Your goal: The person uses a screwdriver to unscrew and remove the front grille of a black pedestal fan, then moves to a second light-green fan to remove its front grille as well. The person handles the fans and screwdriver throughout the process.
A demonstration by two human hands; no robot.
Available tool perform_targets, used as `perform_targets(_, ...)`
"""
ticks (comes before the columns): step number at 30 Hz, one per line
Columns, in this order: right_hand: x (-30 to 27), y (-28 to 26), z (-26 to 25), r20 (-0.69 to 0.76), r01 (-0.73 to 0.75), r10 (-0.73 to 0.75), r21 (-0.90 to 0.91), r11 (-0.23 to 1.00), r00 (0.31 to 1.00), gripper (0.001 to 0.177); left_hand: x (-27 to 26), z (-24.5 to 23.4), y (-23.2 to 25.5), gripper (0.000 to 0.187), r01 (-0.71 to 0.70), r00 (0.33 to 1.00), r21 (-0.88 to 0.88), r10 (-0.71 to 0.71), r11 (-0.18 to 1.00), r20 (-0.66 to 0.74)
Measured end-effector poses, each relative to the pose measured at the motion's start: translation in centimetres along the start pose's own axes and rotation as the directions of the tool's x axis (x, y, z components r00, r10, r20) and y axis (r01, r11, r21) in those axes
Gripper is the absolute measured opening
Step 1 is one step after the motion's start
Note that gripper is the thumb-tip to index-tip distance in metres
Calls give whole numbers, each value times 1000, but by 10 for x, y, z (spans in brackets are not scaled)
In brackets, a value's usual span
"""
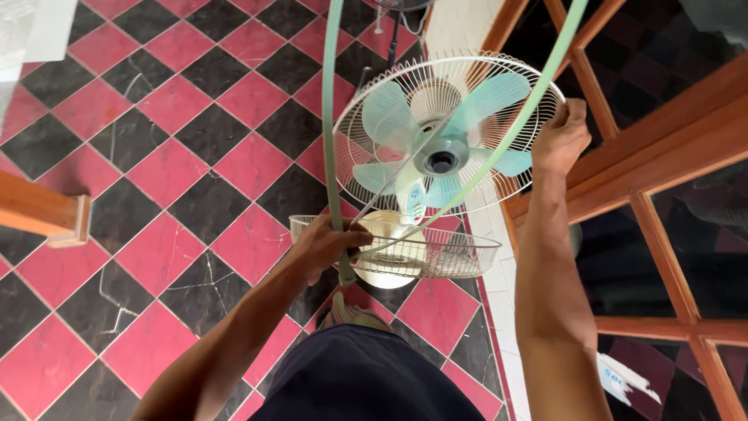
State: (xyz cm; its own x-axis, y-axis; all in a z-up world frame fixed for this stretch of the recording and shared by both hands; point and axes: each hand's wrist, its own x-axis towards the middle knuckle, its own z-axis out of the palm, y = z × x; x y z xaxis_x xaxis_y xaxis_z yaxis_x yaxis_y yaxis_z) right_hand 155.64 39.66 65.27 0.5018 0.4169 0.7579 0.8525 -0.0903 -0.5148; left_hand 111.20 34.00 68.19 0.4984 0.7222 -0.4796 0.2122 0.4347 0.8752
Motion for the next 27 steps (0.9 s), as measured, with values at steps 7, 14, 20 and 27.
perform_targets(7, 8, -17, 6, 142, 12, -31, 130, 991, 989, 7, -5, 8, 10, 21, 43, 998, 14, -42, 999, -41)
perform_targets(14, 0, -52, -46, 371, -108, 4, 261, 959, 929, 42, 5, -4, 4, 21, -18, 999, -36, 17, 999, -27)
perform_targets(20, -66, -58, -119, 437, -317, 9, 637, 702, 899, 6, -10, -5, 23, 20, 75, 997, -136, -78, 988, -12)
perform_targets(27, -139, -100, -147, 732, -271, -146, 419, 867, 665, 11, -2, -5, 21, 19, 22, 1000, -42, -22, 999, 15)
